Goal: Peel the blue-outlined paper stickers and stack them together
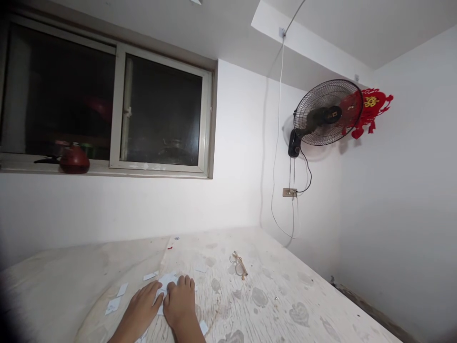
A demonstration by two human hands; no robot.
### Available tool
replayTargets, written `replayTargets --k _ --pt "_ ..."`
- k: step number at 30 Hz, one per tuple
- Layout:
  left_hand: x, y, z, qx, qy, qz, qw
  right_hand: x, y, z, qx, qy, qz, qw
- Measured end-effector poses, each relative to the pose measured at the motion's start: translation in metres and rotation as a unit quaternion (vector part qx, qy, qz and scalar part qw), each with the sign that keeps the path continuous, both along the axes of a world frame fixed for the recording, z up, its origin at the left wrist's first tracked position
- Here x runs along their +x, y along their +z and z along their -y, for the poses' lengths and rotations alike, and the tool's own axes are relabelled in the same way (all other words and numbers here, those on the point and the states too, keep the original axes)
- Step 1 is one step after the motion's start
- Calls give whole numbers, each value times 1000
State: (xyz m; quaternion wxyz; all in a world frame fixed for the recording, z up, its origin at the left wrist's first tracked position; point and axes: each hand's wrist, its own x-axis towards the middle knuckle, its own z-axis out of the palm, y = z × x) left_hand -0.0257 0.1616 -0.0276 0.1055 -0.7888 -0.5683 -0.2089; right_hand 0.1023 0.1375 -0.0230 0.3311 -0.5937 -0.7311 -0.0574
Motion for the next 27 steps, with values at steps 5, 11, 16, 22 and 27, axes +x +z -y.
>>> replayTargets --k 5,11,16,22,27 --pt "-1 -2 -2 1 -6 -2 1000 0 0 1 0 0 -1 1000" --pt "0 1 1 -3 -6 0 1000 0 -1 0 0 -1 4 1000" --pt "2 7 7 -17 -4 -5 1000 -1 -2 -1 1 0 5 1000" --pt "2 9 8 -20 -2 -6 1000 0 -2 0 0 1 2 1000" --pt "1 6 6 -11 2 -6 1000 -1 -2 1 -1 2 3 1000"
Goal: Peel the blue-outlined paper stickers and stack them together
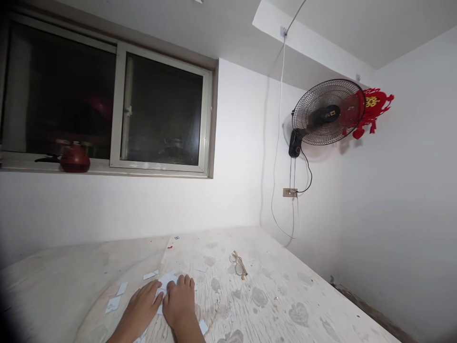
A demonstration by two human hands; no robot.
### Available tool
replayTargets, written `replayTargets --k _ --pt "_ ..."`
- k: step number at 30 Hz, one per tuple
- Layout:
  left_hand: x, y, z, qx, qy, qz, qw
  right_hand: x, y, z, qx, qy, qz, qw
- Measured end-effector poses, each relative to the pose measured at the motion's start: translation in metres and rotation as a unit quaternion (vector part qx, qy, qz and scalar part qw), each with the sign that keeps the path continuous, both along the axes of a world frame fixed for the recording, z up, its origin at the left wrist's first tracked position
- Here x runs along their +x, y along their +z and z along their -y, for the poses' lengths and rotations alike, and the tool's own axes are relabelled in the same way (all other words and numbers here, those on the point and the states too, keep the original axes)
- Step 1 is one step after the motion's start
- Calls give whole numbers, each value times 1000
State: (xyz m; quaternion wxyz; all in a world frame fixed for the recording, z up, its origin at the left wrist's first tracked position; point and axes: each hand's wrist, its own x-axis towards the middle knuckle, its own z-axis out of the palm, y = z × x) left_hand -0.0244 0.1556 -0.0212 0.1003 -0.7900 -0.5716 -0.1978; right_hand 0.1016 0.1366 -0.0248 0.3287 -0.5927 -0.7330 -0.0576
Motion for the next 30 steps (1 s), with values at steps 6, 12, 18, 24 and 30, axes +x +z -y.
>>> replayTargets --k 6,12,18,24,30 --pt "1 1 1 -3 -6 4 1000 0 0 -1 0 0 1 1000" --pt "1 2 3 0 -12 2 1000 1 0 -2 1 -2 2 1000" --pt "0 1 2 6 -12 0 1000 1 -2 -2 2 -2 1 1000" --pt "1 3 3 5 -15 5 1000 0 -1 -2 0 -3 -3 1000" --pt "2 6 6 3 -19 8 1000 0 0 -1 -3 -2 -3 1000"
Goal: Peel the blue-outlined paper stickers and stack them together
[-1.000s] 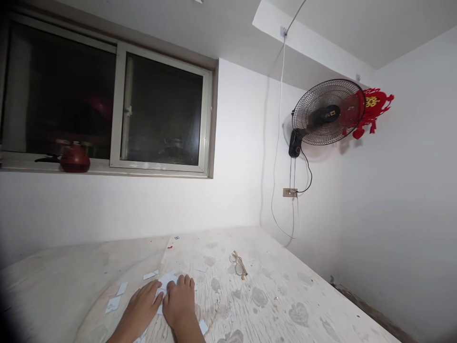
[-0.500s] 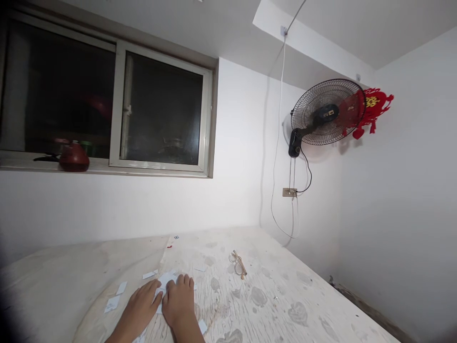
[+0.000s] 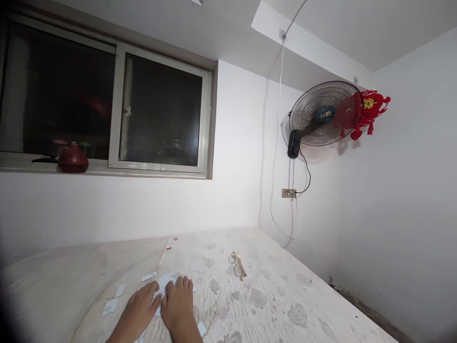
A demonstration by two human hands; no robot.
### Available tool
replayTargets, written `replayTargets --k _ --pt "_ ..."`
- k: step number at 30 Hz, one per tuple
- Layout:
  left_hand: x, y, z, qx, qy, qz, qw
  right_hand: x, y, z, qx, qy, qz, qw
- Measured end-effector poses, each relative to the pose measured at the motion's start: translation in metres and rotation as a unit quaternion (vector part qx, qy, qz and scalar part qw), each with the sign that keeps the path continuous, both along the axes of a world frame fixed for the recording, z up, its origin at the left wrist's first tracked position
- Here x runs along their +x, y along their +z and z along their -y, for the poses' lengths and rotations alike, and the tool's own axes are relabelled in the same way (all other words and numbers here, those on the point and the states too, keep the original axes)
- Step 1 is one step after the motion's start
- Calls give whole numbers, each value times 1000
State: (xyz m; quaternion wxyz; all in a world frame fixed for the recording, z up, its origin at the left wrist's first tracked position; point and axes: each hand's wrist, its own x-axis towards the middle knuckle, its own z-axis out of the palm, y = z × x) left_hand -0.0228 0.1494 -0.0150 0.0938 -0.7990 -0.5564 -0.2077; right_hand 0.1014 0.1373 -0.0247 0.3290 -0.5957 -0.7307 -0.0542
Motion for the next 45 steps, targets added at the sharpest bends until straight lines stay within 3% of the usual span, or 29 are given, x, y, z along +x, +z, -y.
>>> replayTargets --k 12,22,32,40,45 --pt "-4 -9 -8 19 3 5 1000 0 3 2 -5 -2 9 1000" --pt "2 2 4 10 12 23 1000 3 6 6 -12 -10 33 999" --pt "13 1 15 -19 50 25 998 14 3 14 -59 75 25 995" --pt "14 1 20 -19 45 62 997 20 2 11 -62 107 -34 992" --pt "13 2 17 -20 6 118 993 27 0 4 -76 109 -101 986"
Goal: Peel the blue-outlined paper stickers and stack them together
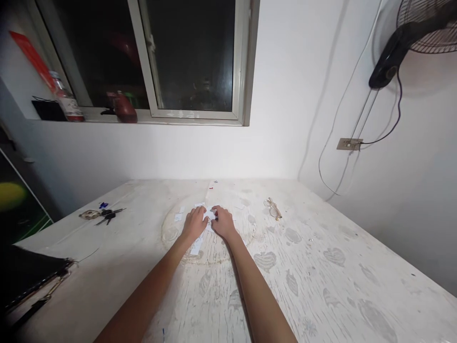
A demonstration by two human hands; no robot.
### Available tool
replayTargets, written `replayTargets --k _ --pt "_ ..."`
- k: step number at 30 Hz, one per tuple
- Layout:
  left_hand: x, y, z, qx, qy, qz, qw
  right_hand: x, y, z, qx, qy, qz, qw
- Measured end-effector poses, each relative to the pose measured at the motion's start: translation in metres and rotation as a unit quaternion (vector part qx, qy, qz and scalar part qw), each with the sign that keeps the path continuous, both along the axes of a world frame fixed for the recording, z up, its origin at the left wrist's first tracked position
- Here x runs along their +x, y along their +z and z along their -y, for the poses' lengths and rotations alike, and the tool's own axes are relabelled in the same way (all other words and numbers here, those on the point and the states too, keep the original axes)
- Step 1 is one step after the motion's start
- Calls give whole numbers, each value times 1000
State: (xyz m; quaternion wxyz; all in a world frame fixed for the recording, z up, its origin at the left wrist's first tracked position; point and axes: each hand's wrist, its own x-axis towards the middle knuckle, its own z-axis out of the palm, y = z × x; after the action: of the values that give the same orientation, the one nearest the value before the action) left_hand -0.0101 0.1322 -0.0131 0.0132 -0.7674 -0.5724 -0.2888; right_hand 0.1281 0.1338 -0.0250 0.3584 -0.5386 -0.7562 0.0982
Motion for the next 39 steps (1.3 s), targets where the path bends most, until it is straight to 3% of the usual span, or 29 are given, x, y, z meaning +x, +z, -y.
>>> replayTargets --k 6,10,21,32,39 --pt "-4 1 -9 -3 -56 123 991 5 -7 -11 -28 3 -80 996" --pt "-6 1 -12 -12 -52 221 974 6 -11 -15 -52 20 -131 990" --pt "-14 -2 -21 -99 -28 451 887 9 -10 -19 -80 43 -285 954" --pt "-17 -2 -17 -169 -55 515 838 16 -14 -20 -74 -5 -399 914" --pt "-12 6 -12 -192 -75 524 827 10 -2 -12 -79 48 -469 879"
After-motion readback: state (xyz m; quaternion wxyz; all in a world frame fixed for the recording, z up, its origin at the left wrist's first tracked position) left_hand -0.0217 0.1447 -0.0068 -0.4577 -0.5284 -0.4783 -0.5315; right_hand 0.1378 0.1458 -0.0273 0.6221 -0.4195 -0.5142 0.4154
